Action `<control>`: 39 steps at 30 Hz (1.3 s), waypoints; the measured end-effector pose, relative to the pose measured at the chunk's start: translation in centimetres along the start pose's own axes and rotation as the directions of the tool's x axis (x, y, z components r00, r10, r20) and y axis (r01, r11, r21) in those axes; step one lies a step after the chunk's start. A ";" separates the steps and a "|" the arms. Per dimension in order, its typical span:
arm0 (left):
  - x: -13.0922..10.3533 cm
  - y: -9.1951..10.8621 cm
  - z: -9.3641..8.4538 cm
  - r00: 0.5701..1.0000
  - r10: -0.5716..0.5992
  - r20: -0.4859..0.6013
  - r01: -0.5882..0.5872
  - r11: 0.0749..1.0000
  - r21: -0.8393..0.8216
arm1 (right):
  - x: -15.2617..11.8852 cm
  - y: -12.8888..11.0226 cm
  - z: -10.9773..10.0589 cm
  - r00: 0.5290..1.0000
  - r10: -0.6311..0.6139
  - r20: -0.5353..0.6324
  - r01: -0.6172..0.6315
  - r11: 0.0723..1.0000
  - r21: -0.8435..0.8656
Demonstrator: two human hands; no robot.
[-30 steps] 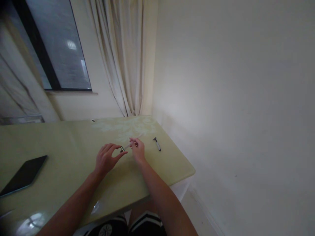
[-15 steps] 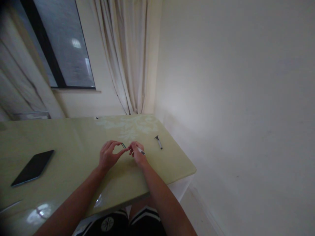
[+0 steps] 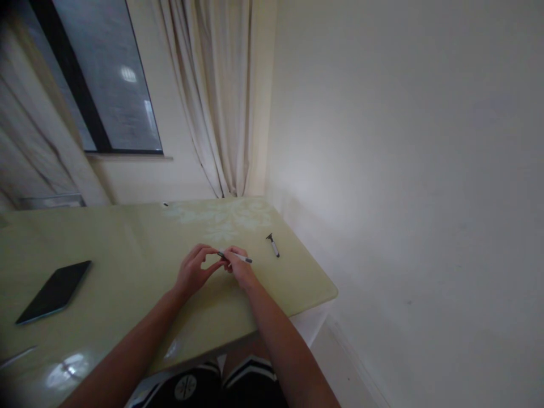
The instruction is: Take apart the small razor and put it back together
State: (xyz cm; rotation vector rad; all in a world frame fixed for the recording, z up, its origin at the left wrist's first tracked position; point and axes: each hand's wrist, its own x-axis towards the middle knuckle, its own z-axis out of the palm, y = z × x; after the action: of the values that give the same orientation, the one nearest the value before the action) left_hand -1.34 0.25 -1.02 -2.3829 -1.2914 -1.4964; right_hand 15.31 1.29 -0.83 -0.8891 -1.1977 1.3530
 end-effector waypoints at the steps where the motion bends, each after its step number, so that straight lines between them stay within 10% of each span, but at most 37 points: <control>1: 0.0 0.0 0.1 1.000 -0.012 0.014 0.012 0.999 -0.041 | 0.0 -0.1 0.0 1.000 0.006 -0.010 -0.006 1.000 0.008; 24: 0.3 0.5 0.7 0.982 -0.049 0.182 0.116 0.920 -0.374 | 0.1 0.5 -0.4 0.993 0.084 0.085 -0.094 0.988 0.119; 32: 0.4 0.1 1.0 0.991 -0.117 0.063 0.132 0.908 -0.398 | 0.8 1.3 -0.5 0.994 0.063 0.084 -0.069 0.994 0.079; 35: 0.7 -0.4 0.7 0.979 -0.204 0.005 0.188 0.895 -0.403 | 0.9 1.4 -0.7 0.992 -0.105 -0.069 0.096 0.989 -0.112; 39: 0.9 -1.0 0.2 0.958 -0.286 -0.036 0.247 0.878 -0.410 | 0.5 0.8 -1.4 0.832 -0.507 -0.223 0.341 0.786 -0.516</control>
State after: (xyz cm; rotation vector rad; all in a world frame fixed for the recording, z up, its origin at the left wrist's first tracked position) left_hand -1.69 1.59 -0.80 -2.3865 -1.4603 -2.1163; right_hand 16.37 2.08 -1.87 -1.0492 -1.3524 0.5060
